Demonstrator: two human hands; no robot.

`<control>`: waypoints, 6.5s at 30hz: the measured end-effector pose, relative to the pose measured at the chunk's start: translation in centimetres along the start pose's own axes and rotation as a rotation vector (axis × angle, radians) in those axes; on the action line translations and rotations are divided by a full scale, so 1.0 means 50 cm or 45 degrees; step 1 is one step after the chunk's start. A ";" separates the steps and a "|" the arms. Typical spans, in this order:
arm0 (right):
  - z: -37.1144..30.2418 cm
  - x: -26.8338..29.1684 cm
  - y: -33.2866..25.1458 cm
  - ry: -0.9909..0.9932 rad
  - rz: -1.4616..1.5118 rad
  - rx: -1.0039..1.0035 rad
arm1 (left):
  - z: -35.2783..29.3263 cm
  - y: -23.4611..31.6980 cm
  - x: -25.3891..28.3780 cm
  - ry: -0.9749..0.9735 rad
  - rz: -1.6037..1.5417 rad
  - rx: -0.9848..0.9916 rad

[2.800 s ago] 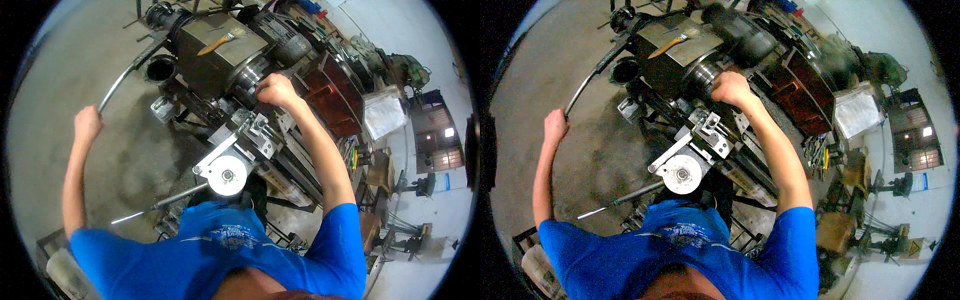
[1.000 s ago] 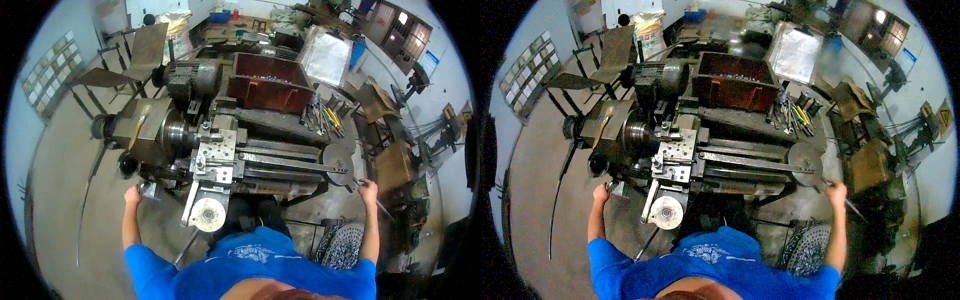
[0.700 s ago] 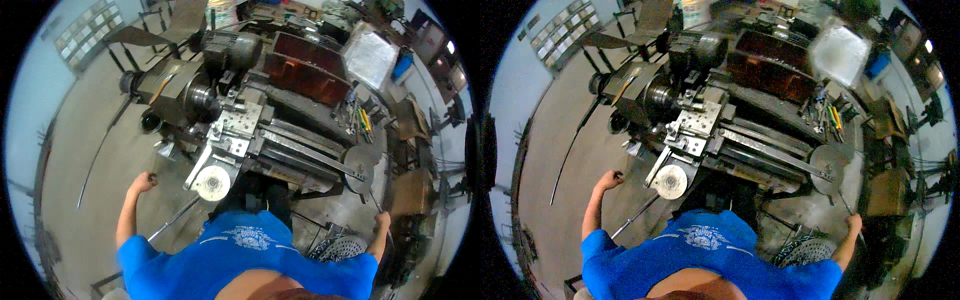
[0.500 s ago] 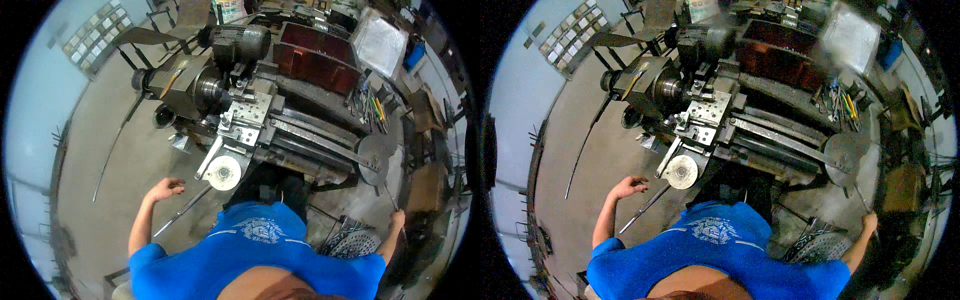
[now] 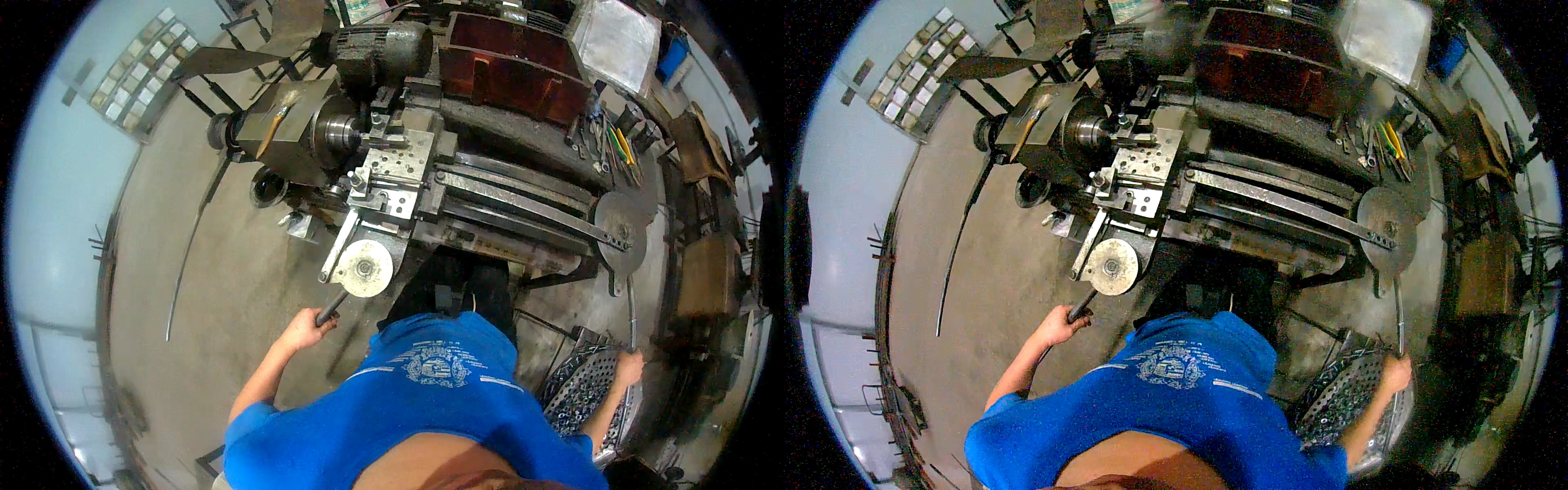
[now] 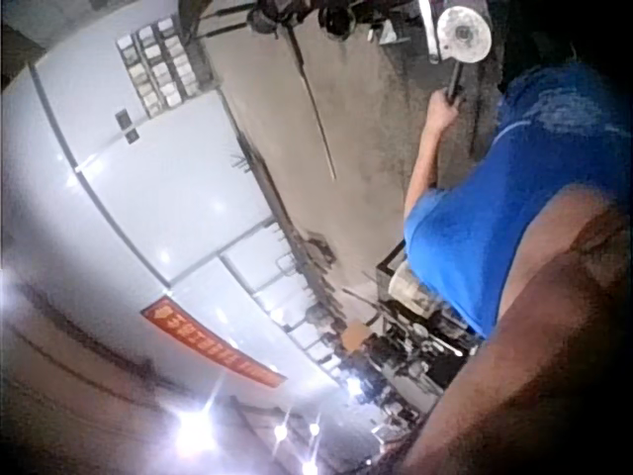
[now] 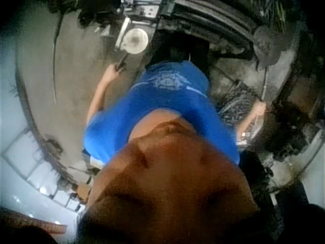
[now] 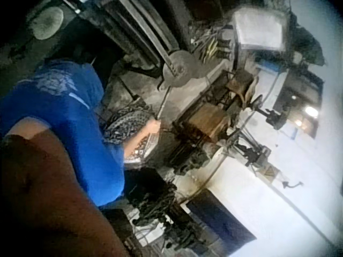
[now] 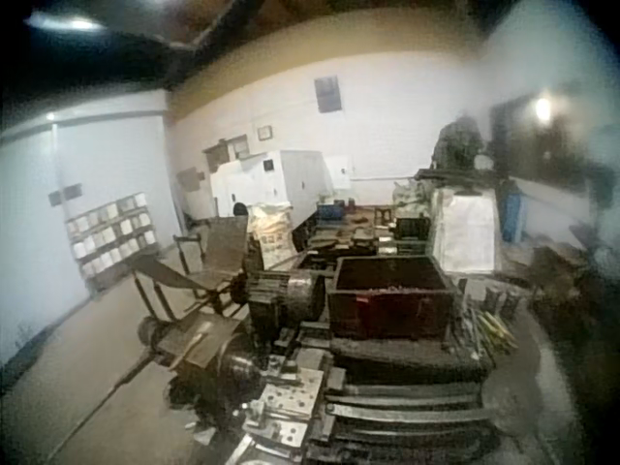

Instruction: The person operates a metal lathe, repeatedly inserting small metal pieces into the chuck, engaging the machine, and removing the processed pieces. The person places the finished pieces into a perforated metal tray nearby.

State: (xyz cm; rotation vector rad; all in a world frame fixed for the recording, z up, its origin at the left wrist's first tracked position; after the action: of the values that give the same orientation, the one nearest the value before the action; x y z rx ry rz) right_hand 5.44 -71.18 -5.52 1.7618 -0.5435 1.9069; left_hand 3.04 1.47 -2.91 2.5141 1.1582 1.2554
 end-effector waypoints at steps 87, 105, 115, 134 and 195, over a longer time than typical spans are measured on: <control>-0.232 0.403 -1.436 -0.297 0.486 2.058 | -0.033 -0.224 0.378 1.400 0.169 0.741; 0.230 0.516 -0.997 0.549 1.046 1.596 | 0.128 -0.238 0.455 0.646 -0.878 -0.058; 0.115 0.209 -0.131 0.086 0.498 0.358 | 0.196 -0.376 0.440 0.546 -1.227 0.094; -0.206 -0.020 -0.036 -0.678 -0.182 0.589 | 0.173 -0.293 0.445 0.506 -0.963 0.036; -0.268 0.374 -1.443 -0.403 0.485 2.133 | 0.027 -0.256 0.432 1.231 0.144 0.234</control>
State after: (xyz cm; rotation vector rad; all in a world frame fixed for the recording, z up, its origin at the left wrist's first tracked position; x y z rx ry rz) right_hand 36.55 -3.77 9.39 3.0331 1.1274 2.5226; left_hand 4.46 25.30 4.99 2.0723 1.2939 2.6433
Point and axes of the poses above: each hand's wrist, its own z-axis towards the middle knuckle, its own x-axis out of the back of the hand, y = z × x, the point moved 6 cm from there along z, towards the middle knuckle, and after that the axes turned 11 degrees about x, right-handed, at the moved point
